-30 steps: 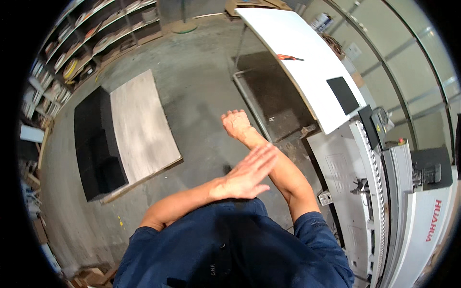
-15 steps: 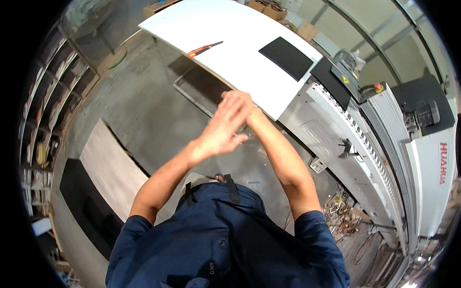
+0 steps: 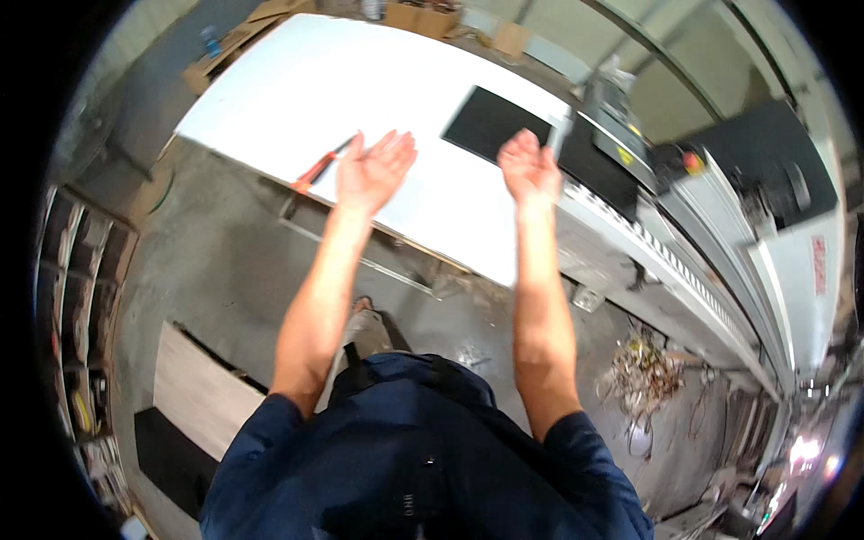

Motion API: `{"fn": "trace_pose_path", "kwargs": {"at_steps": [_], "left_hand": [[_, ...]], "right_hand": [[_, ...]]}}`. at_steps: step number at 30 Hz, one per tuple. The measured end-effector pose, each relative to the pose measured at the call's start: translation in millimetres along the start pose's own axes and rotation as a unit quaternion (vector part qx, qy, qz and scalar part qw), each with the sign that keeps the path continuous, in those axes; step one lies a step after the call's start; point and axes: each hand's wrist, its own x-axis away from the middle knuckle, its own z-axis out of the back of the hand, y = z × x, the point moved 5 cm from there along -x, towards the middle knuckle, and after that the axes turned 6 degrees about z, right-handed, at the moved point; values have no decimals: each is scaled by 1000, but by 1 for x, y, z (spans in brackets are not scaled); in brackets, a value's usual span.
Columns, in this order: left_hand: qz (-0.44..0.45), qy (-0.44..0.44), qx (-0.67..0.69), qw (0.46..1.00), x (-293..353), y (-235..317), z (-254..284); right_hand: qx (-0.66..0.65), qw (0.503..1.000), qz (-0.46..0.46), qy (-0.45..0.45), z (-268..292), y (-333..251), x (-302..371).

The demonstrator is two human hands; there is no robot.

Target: The person organizes and stacks black boards on a white table, then carries a stack of the boards over to a larger wooden structure and places them onto it.

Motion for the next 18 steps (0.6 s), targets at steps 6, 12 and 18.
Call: {"fn": "trace_pose_path", "kwargs": {"at_steps": [6, 12, 18], "left_hand": [[-35, 49, 111, 992, -79, 57, -5], [-6, 48, 178, 983, -137, 49, -16], [90, 77, -218, 969, -179, 10, 4]], "right_hand": [[439, 888, -97, 102, 22, 106, 32], [473, 861, -176, 59, 8, 221, 74], [532, 828, -130, 122, 23, 151, 62]]}}
